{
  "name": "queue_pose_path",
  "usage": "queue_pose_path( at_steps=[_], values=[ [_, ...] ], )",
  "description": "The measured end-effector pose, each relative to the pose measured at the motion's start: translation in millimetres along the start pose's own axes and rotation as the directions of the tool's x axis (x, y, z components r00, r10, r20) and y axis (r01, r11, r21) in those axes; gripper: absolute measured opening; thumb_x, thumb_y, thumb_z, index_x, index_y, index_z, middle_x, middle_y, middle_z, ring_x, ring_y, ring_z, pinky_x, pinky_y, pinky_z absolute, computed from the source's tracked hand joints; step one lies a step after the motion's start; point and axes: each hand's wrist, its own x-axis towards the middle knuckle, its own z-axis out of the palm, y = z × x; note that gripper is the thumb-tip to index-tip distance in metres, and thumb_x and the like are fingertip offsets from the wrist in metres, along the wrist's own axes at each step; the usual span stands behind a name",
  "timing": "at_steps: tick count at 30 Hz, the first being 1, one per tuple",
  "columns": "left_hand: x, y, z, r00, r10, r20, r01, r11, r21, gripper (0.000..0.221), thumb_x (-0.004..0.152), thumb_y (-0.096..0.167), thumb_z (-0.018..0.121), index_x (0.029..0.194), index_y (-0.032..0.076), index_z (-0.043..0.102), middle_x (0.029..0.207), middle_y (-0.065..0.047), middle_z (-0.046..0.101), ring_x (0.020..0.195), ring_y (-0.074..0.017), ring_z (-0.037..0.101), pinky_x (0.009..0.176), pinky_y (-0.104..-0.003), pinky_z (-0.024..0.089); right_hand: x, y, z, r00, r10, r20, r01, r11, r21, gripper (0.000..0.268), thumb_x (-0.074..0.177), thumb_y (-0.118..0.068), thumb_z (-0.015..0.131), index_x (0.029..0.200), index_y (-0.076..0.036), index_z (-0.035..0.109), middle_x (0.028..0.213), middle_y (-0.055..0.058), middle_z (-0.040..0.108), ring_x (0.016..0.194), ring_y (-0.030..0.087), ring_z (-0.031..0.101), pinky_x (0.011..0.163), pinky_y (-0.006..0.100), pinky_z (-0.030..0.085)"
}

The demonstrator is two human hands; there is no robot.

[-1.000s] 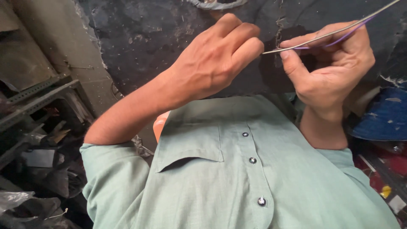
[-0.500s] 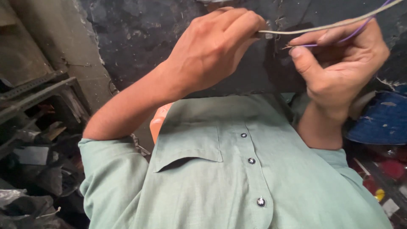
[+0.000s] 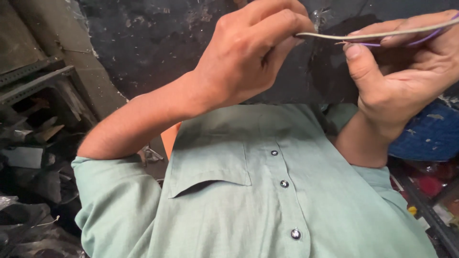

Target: Testing and repairing a motorcycle headlight wiring and bulb assembly.

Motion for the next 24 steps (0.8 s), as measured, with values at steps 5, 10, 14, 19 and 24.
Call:
queue_pose_path(
  at_steps=[5, 10, 14, 19, 24],
  values=[
    [1, -2, 4, 0.999, 0.022, 0.025, -0.023, 0.999, 0.047, 0.025, 0.098, -0.009, 0.069, 0.117, 0.006, 0.064, 0.112, -0.007, 0.066, 0.1, -0.0263, 0.07, 0.082, -0.035, 0.057, 0, -1, 7, 1.0, -0.015, -0.022, 0.015, 0.999, -0.043, 0.038, 0.105, 0.012, 0.079, 0.118, 0.004, 0.044, 0.104, 0.019, 0.066, 0.092, 0.024, 0.072, 0.081, 0.026, 0.059],
    [3, -6, 8, 0.995, 0.099, -0.002, -0.098, 0.987, 0.127, 0.021, 0.1, -0.004, 0.07, 0.117, 0.007, 0.063, 0.112, -0.004, 0.067, 0.098, -0.0222, 0.069, 0.084, -0.033, 0.057, 3, -5, 14, 0.999, -0.045, -0.022, 0.042, 0.994, -0.102, 0.039, 0.106, 0.014, 0.079, 0.118, 0.006, 0.044, 0.108, 0.018, 0.064, 0.097, 0.024, 0.073, 0.085, 0.025, 0.058],
    [7, -7, 8, 0.994, 0.107, 0.0, -0.105, 0.98, 0.171, 0.021, 0.1, -0.004, 0.07, 0.116, 0.008, 0.064, 0.109, -0.004, 0.069, 0.097, -0.022, 0.069, 0.082, -0.032, 0.057, 5, -10, 15, 0.999, -0.048, 0.001, 0.048, 0.99, -0.132, 0.037, 0.106, 0.015, 0.079, 0.117, 0.007, 0.045, 0.108, 0.021, 0.067, 0.097, 0.024, 0.072, 0.085, 0.024, 0.056],
    [5, -8, 9, 0.994, 0.112, 0.012, -0.112, 0.973, 0.203, 0.02, 0.1, -0.004, 0.07, 0.116, 0.007, 0.064, 0.11, -0.004, 0.07, 0.101, -0.022, 0.069, 0.083, -0.032, 0.057, 7, -12, 13, 0.997, -0.064, 0.046, 0.071, 0.982, -0.174, 0.033, 0.105, 0.016, 0.079, 0.115, 0.007, 0.049, 0.107, 0.024, 0.071, 0.097, 0.024, 0.073, 0.084, 0.024, 0.056],
    [4, -10, 9, 0.992, 0.127, 0.018, -0.127, 0.965, 0.23, 0.021, 0.099, -0.004, 0.07, 0.117, 0.006, 0.064, 0.111, -0.004, 0.07, 0.102, -0.0214, 0.069, 0.083, -0.031, 0.058, 11, -12, 12, 0.99, -0.104, 0.096, 0.121, 0.973, -0.194, 0.03, 0.103, 0.017, 0.079, 0.112, 0.008, 0.052, 0.106, 0.025, 0.071, 0.095, 0.023, 0.074, 0.082, 0.023, 0.058]
  ],
)
